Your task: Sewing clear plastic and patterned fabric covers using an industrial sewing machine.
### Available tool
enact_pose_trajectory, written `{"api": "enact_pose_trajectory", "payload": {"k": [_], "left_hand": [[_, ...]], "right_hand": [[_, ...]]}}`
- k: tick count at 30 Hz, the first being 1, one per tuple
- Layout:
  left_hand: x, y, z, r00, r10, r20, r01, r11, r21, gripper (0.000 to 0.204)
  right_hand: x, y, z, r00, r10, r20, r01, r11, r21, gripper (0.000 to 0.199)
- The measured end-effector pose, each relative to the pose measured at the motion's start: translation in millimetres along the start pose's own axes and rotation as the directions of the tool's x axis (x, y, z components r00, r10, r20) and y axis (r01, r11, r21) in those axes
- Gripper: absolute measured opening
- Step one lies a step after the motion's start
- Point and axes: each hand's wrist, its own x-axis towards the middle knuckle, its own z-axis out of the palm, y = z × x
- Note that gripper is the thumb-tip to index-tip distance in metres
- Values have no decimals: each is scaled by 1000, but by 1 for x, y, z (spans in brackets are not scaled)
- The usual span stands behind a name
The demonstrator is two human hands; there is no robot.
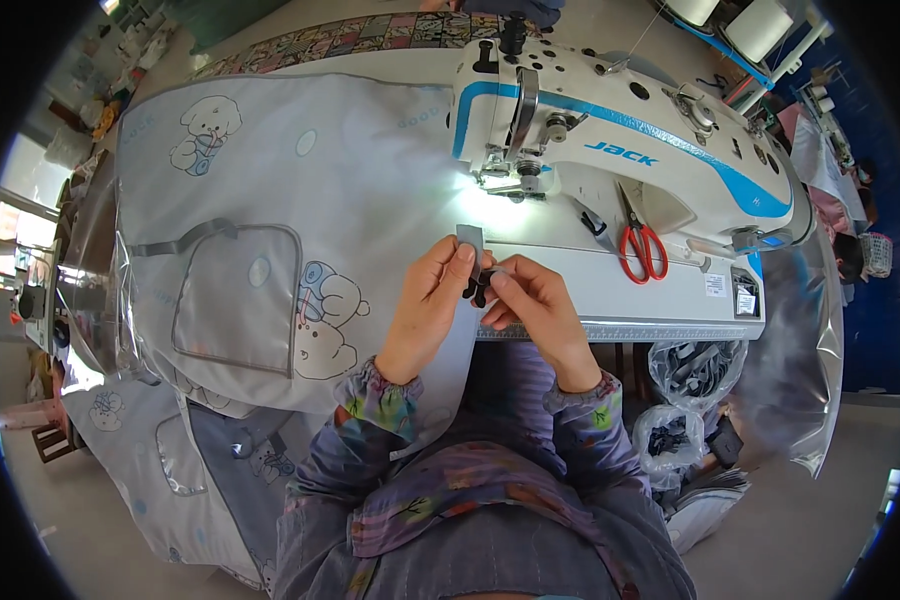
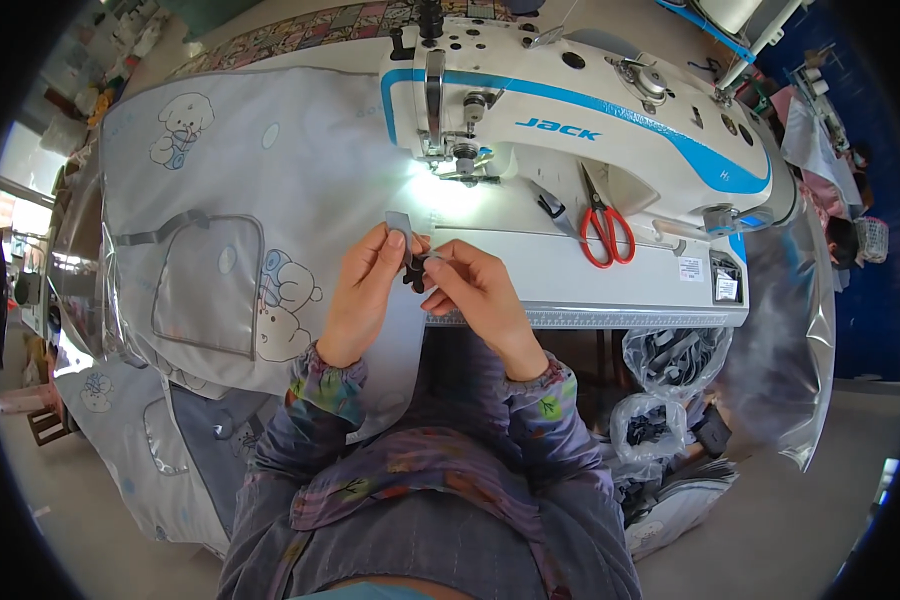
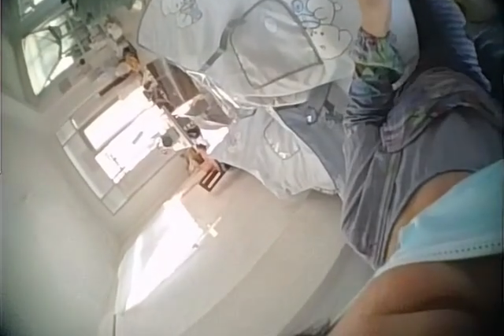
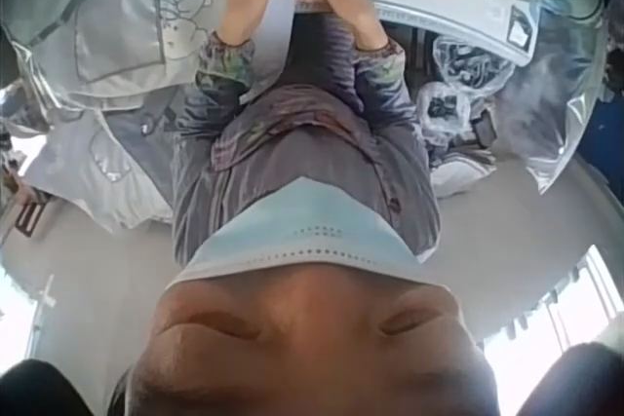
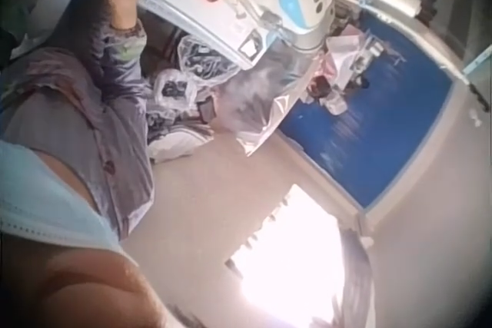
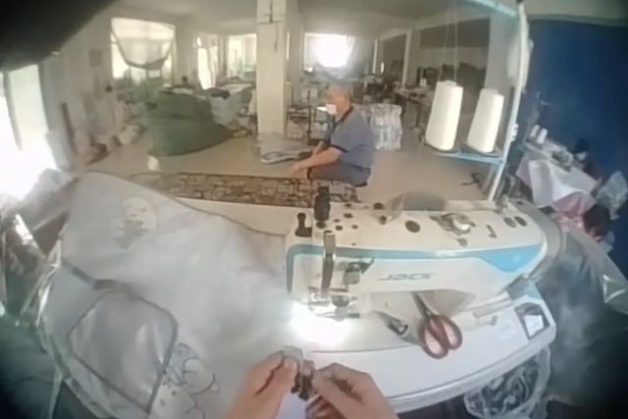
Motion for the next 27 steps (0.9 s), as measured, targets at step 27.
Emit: {"api": "enact_pose_trajectory", "payload": {"k": [27], "left_hand": [[15, -7, -28, 989, -97, 112, 31, 875, 484, 17]], "right_hand": [[11, 13, -9, 974, -142, -176, 130, 988, -80, 17]]}}
